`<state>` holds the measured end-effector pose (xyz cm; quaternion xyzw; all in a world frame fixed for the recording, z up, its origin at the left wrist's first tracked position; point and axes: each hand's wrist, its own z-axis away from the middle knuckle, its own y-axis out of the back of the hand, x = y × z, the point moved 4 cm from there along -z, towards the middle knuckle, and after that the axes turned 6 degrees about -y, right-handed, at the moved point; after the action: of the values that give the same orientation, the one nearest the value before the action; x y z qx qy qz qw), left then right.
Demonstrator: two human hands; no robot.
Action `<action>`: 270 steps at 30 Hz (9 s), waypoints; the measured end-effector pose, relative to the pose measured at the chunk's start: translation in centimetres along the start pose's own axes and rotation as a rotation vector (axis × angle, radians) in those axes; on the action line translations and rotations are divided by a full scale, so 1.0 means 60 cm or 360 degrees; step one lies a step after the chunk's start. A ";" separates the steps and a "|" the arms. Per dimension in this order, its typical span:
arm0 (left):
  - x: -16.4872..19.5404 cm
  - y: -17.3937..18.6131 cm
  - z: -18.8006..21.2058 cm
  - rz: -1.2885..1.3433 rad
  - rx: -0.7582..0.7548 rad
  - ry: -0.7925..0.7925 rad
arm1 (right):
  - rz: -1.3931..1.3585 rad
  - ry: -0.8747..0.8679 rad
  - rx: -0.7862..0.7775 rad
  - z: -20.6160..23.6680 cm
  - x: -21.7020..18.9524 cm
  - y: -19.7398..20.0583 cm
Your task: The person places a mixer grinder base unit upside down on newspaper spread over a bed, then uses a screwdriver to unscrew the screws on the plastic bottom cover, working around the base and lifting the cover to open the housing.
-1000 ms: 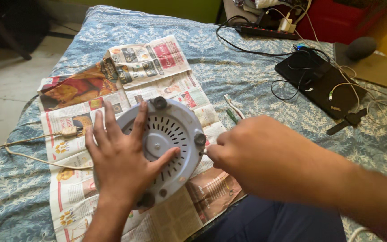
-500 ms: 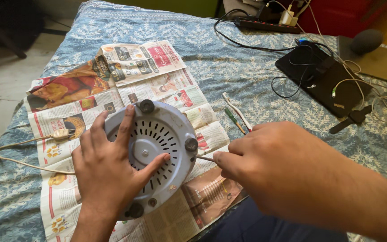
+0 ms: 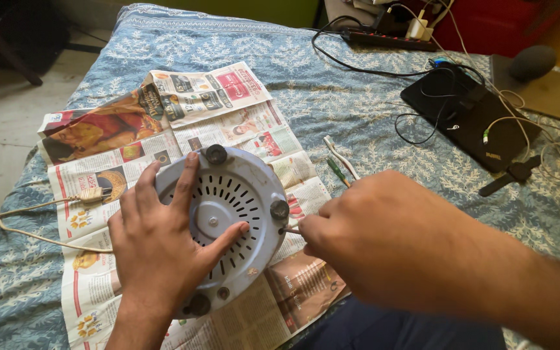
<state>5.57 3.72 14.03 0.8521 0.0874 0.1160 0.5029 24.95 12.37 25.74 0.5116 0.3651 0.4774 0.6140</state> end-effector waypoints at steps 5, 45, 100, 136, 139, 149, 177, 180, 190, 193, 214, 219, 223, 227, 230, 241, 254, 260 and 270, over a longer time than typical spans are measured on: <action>0.000 0.000 -0.003 -0.0037 -0.0007 -0.0011 | 0.0038 -0.0146 -0.0172 -0.022 0.002 0.007; 0.030 -0.001 -0.040 -0.0237 -0.0260 0.0028 | 0.0620 0.0720 -0.0439 -0.066 0.022 0.009; 0.018 -0.006 -0.052 -0.0154 -0.0157 0.0051 | 0.0948 0.0409 -0.0508 -0.068 0.006 0.016; 0.023 -0.007 -0.052 -0.0169 -0.0195 0.0050 | 0.1016 0.0639 -0.0411 -0.077 -0.006 0.017; 0.021 -0.007 -0.052 -0.0161 -0.0194 0.0055 | 0.0902 0.0506 -0.0432 -0.077 0.001 0.021; 0.021 -0.003 -0.050 -0.0161 -0.0140 0.0049 | 0.1235 0.0747 -0.0485 -0.075 -0.017 0.024; 0.007 -0.018 -0.046 -0.0264 -0.0221 0.0043 | 0.1030 0.0623 -0.0248 -0.074 -0.014 0.020; 0.006 -0.019 -0.044 -0.0250 -0.0184 0.0033 | 0.1184 0.0537 -0.0408 -0.073 -0.011 0.014; 0.002 -0.024 -0.043 -0.0302 -0.0192 0.0025 | 0.1118 0.0752 -0.0039 -0.072 -0.023 0.018; 0.004 -0.023 -0.041 -0.0264 -0.0158 0.0028 | 0.1050 0.0671 -0.0244 -0.073 -0.022 0.012; 0.003 -0.021 -0.044 -0.0255 -0.0146 0.0032 | 0.1384 0.0768 -0.0089 -0.074 -0.034 0.029; 0.003 -0.022 -0.045 -0.0299 -0.0154 0.0033 | 0.1395 0.0783 0.0053 -0.080 -0.030 0.020; 0.003 -0.021 -0.042 -0.0291 -0.0160 0.0031 | 0.1380 0.0764 0.0078 -0.081 -0.026 0.014; 0.002 -0.021 -0.042 -0.0286 -0.0156 0.0038 | 0.1378 0.0757 0.0111 -0.081 -0.023 0.012; 0.003 -0.019 -0.043 -0.0240 -0.0108 0.0010 | 0.1398 0.0744 0.0117 -0.081 -0.025 0.014; 0.003 -0.018 -0.042 -0.0239 -0.0136 0.0040 | 0.1531 0.0797 -0.0063 -0.071 -0.030 0.017; 0.002 -0.018 -0.043 -0.0233 -0.0179 0.0055 | 0.1411 0.0736 -0.0187 -0.070 -0.021 0.000; 0.003 -0.014 -0.044 -0.0210 -0.0092 0.0018 | 0.1495 0.0827 0.0353 -0.076 -0.030 0.020; 0.003 -0.017 -0.042 -0.0235 -0.0124 0.0033 | 0.1539 0.0725 -0.0272 -0.068 -0.022 0.005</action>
<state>4.98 6.38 14.33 0.8219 0.1505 0.0907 0.5418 20.71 12.27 25.12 0.4530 0.1717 0.8324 0.2690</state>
